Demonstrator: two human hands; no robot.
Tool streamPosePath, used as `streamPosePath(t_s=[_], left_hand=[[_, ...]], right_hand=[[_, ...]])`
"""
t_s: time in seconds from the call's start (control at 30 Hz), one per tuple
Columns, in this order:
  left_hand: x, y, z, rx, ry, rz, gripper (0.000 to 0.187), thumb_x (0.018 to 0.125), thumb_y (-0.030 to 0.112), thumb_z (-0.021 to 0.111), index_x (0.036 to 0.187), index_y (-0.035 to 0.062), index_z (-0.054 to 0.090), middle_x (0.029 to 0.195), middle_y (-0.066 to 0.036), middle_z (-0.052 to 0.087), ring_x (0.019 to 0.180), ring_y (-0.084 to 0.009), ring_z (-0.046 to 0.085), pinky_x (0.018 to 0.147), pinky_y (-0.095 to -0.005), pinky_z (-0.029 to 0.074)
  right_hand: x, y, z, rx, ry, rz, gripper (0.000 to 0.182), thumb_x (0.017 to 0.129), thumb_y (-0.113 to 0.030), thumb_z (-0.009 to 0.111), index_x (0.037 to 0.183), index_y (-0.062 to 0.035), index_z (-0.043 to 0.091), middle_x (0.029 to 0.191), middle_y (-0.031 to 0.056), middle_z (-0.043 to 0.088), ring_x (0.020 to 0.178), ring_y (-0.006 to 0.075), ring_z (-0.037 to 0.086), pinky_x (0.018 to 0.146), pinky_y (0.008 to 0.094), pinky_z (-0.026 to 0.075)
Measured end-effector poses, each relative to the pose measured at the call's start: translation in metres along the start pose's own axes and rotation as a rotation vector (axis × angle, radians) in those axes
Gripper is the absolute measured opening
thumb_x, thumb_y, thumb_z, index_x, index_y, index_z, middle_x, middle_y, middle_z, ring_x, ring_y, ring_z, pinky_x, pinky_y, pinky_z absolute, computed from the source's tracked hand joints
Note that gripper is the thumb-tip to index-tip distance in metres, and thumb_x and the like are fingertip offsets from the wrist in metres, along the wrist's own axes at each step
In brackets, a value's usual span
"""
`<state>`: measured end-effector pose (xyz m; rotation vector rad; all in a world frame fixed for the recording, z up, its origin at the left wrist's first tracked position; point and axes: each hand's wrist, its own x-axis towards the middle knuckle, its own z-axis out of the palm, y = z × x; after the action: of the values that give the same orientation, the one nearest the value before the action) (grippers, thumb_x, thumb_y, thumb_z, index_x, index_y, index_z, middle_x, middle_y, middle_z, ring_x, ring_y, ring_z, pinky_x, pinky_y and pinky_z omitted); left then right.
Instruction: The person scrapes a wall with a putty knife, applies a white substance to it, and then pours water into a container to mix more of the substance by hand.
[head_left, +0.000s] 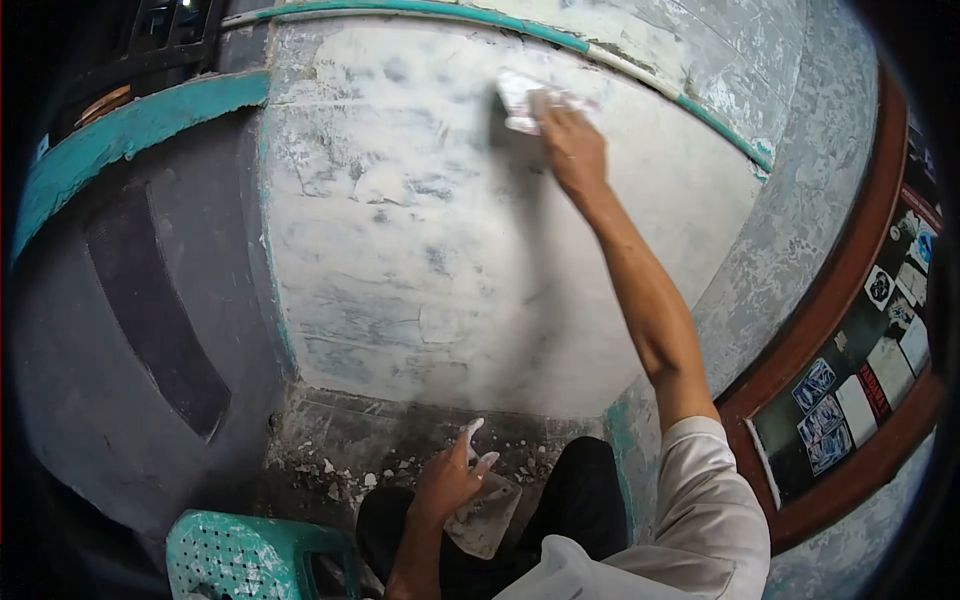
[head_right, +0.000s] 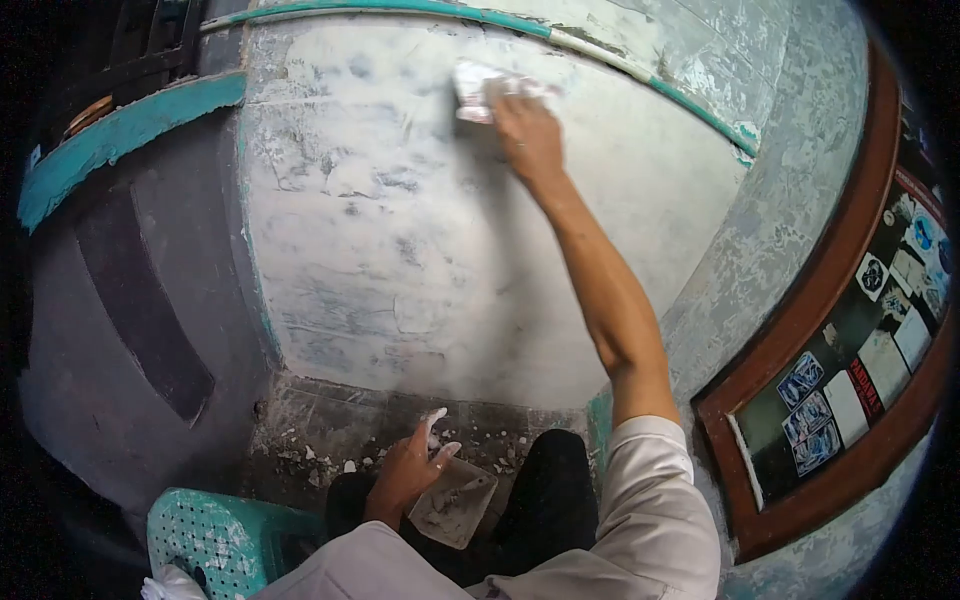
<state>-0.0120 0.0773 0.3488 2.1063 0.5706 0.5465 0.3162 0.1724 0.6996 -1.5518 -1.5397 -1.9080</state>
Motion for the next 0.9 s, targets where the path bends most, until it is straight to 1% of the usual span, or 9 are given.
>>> streamPosePath(t_s=[0.1,0.17,0.27,0.3,0.33,0.47,0.67,0.8,0.9], left_hand=[[-0.002,-0.004,-0.002,-0.085,0.025,0.030,0.065,0.096,0.038,0.067,0.151,0.0160,0.041,0.102,-0.025,0.072,0.097,-0.0469,0.069,0.083,-0.0527,0.054],[0.000,-0.002,-0.001,-0.059,0.015,0.021,0.065,0.096,0.039,0.067,0.151,0.0152,0.040,0.102,-0.025,0.072,0.096,-0.0464,0.069,0.083,-0.0527,0.054],[0.001,0.000,-0.001,-0.015,-0.018,-0.016,0.065,0.096,0.039,0.067,0.150,0.0142,0.041,0.101,-0.024,0.072,0.095,-0.0458,0.069,0.082,-0.0524,0.055],[0.002,0.000,0.000,-0.002,-0.051,-0.034,0.065,0.096,0.039,0.067,0.150,0.0139,0.041,0.100,-0.024,0.072,0.095,-0.0455,0.069,0.081,-0.0522,0.055],[0.004,-0.002,0.001,0.001,-0.043,-0.042,0.065,0.096,0.039,0.067,0.150,0.0139,0.041,0.100,-0.024,0.072,0.095,-0.0455,0.069,0.081,-0.0522,0.055],[0.003,-0.007,0.001,-0.033,-0.016,-0.044,0.065,0.096,0.040,0.068,0.150,0.0169,0.042,0.098,-0.022,0.073,0.095,-0.0448,0.069,0.083,-0.0509,0.053],[-0.003,-0.007,-0.001,-0.028,-0.003,-0.043,0.066,0.095,0.042,0.068,0.150,0.0166,0.042,0.100,-0.025,0.072,0.098,-0.0471,0.068,0.084,-0.0512,0.053],[-0.001,-0.012,0.002,-0.023,0.025,-0.039,0.067,0.095,0.043,0.068,0.150,0.0172,0.041,0.103,-0.026,0.072,0.100,-0.0478,0.068,0.086,-0.0521,0.053],[0.002,-0.016,0.008,0.035,0.028,-0.001,0.064,0.097,0.043,0.064,0.150,0.0163,0.042,0.101,-0.027,0.071,0.096,-0.0478,0.068,0.084,-0.0536,0.053]], right_hand=[[-0.006,0.041,-0.011,-0.054,-0.011,0.046,0.051,0.093,-0.008,0.051,0.144,-0.0125,0.052,0.127,0.0136,0.068,0.119,0.0350,0.064,0.091,0.0446,0.056],[0.001,0.059,-0.004,-0.106,0.004,0.059,0.053,0.092,-0.009,0.055,0.145,-0.0172,0.052,0.110,0.0081,0.069,0.102,0.0293,0.068,0.077,0.0423,0.058],[0.017,0.070,0.011,-0.090,0.046,0.057,0.051,0.092,-0.009,0.055,0.143,-0.0171,0.054,0.105,0.0082,0.069,0.098,0.0290,0.068,0.074,0.0415,0.058],[0.023,0.068,0.010,-0.053,-0.095,0.107,0.046,0.095,-0.010,0.051,0.140,-0.0097,0.055,0.130,0.0137,0.066,0.119,0.0359,0.063,0.094,0.0426,0.055],[0.025,0.067,0.018,-0.043,-0.090,0.106,0.046,0.095,-0.010,0.051,0.140,-0.0097,0.055,0.130,0.0137,0.066,0.119,0.0359,0.063,0.094,0.0426,0.055],[-0.006,0.048,0.050,0.082,0.120,-0.005,0.040,0.091,-0.008,0.054,0.130,-0.0104,0.064,0.114,0.0161,0.073,0.098,0.0338,0.071,0.079,0.0438,0.059],[-0.049,-0.031,-0.014,0.201,-0.397,0.046,0.041,0.089,-0.007,0.051,0.128,-0.0058,0.063,0.113,0.0159,0.071,0.099,0.0336,0.070,0.078,0.0457,0.057],[0.008,0.010,-0.006,0.067,-0.026,0.036,0.041,0.091,-0.007,0.050,0.132,-0.0022,0.057,0.113,0.0157,0.071,0.096,0.0338,0.070,0.074,0.0424,0.059],[0.057,0.025,0.010,-0.005,-0.038,0.006,0.040,0.090,-0.007,0.052,0.130,-0.0017,0.057,0.113,0.0164,0.070,0.096,0.0337,0.070,0.071,0.0416,0.059]])
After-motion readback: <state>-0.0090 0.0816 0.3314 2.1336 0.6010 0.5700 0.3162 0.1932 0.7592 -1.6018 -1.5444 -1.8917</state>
